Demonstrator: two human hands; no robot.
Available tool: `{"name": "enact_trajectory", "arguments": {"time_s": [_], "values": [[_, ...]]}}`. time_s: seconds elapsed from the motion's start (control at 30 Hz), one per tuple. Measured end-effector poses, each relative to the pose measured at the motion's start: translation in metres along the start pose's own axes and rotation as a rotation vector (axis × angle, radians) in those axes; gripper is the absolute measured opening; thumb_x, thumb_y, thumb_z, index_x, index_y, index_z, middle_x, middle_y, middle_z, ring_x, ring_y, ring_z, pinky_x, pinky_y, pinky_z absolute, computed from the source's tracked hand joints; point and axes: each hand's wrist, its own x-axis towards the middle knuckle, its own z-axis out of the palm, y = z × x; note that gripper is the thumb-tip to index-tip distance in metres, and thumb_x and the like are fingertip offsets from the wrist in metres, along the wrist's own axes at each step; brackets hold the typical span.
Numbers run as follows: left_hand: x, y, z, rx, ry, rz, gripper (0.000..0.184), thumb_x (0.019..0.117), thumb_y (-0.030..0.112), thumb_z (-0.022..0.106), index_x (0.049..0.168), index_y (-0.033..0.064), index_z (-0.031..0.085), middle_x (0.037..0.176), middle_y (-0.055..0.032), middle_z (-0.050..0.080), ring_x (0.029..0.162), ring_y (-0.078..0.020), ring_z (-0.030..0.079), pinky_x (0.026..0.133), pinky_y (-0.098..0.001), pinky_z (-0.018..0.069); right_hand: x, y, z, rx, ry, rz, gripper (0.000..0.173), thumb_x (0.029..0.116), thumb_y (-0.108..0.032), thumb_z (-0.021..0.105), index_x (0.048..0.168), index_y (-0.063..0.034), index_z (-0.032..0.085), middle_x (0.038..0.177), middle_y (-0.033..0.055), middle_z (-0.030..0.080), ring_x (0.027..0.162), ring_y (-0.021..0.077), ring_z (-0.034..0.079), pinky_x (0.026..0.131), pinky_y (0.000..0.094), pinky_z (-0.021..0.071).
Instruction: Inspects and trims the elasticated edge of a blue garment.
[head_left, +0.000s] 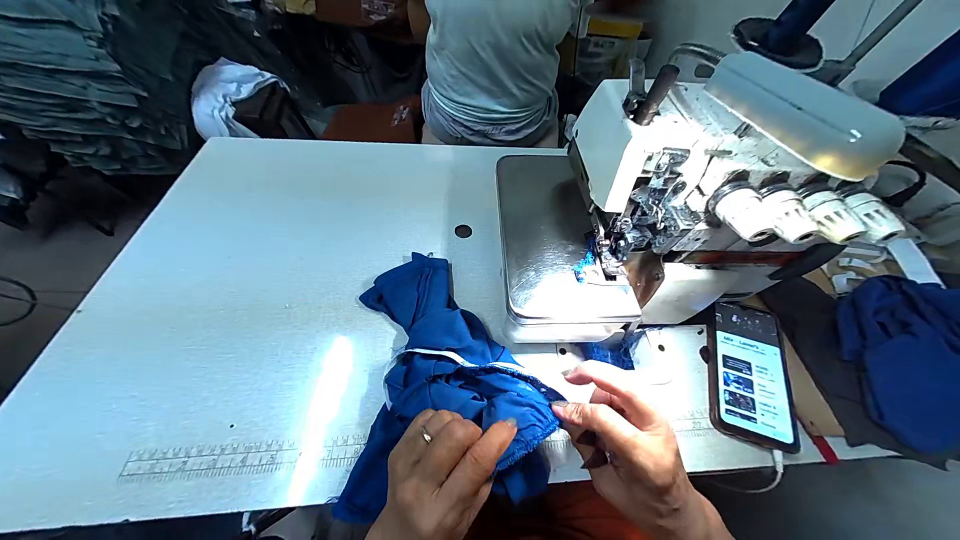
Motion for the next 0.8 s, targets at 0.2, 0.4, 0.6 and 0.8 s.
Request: {"name": "enact_trajectory", "arguments": {"time_s": [0.2,0.4,0.6,0.8], "values": [[-0.006,-0.01,-0.004,-0.001,-0.001,0.073,0.003,0.1036,0.019,0.056,0.105,0.0167,0.057,0.099,-0.0011,0.054,0.092,-0.0122,0.057,0.087,-0.0246,0.0492,-0.017,0.0,0.007,-0.067,0.119,-0.05,0.015,0.0966,-0.007,0.064,0.111,-0.0092,0.067,0.111,0.0074,0.059,0.089,0.0044,0.06,0.081,0.0127,0.0521],[-0.008,-0.012,-0.005,-0.017,-0.027,0.049,0.007,0.1055,0.02,0.054,0.11,0.0164,0.058,0.1,-0.0021,0.054,0.094,-0.0129,0.058,0.089,-0.0253,0.0485,-0.018,-0.001,0.009,-0.049,0.102,-0.079,0.011,0.0964,-0.006,0.064,0.107,-0.0068,0.065,0.118,0.0078,0.064,0.103,0.0058,0.065,0.092,0.0163,0.0543],[-0.007,-0.007,-0.005,0.003,-0.091,0.053,0.022,0.1041,0.023,0.057,0.123,0.021,0.067,0.087,-0.0024,0.049,0.08,-0.0145,0.05,0.08,-0.0266,0.0421,-0.012,-0.005,0.009,0.007,0.037,-0.089,0.008,0.097,-0.004,0.061,0.105,-0.0041,0.064,0.118,0.0128,0.07,0.104,0.0118,0.071,0.09,0.0218,0.0582],[0.001,0.0,-0.001,-0.18,-0.118,-0.106,0.014,0.1014,0.026,0.064,0.113,0.0211,0.069,0.106,0.0004,0.058,0.109,-0.0091,0.057,0.101,-0.0242,0.0461,-0.003,-0.004,-0.002,0.168,-0.13,0.049,0.013,0.0984,-0.008,0.056,0.109,-0.0059,0.064,0.118,0.0116,0.069,0.104,0.0083,0.067,0.088,0.0172,0.0538]]}}
